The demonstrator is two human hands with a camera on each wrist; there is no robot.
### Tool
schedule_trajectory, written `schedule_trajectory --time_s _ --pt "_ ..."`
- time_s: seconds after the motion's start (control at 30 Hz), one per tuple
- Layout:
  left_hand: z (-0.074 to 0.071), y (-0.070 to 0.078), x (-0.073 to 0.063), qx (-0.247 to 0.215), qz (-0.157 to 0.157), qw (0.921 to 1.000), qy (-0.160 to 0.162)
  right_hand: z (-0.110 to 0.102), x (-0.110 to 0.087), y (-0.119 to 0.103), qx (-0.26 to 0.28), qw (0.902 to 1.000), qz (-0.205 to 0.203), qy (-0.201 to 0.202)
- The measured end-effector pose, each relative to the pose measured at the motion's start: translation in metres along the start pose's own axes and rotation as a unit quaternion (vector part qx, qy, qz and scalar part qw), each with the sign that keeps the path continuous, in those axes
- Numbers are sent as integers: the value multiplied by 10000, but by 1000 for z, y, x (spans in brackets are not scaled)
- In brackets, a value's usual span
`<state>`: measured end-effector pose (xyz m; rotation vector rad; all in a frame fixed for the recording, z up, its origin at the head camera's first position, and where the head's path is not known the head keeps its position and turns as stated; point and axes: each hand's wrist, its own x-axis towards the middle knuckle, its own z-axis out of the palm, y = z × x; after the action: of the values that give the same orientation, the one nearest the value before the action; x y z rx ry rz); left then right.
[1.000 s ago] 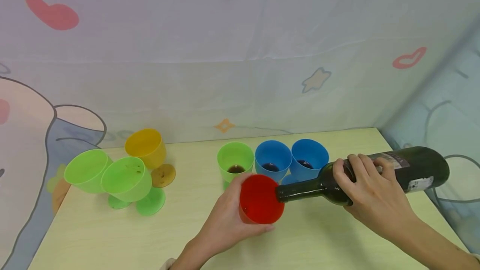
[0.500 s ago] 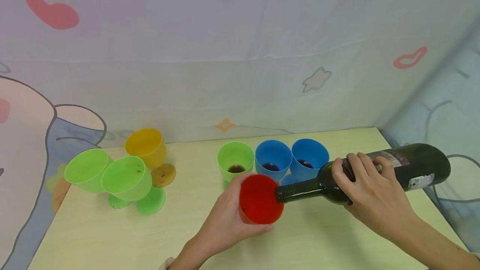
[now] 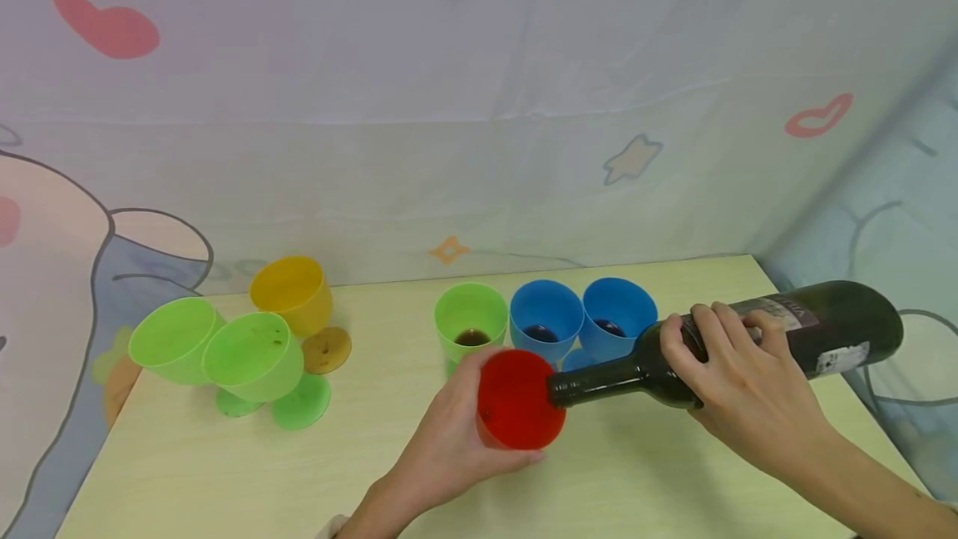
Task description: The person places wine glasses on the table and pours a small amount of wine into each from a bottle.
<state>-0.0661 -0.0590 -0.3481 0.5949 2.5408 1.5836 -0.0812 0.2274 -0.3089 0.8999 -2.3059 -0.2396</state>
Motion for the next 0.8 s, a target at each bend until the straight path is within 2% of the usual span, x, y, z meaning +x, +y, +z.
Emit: schedule_trajectory --time_s 0.8 --pt "1 0 -1 -42 -25 10000 -81 -1 0 0 49 9999 33 -136"
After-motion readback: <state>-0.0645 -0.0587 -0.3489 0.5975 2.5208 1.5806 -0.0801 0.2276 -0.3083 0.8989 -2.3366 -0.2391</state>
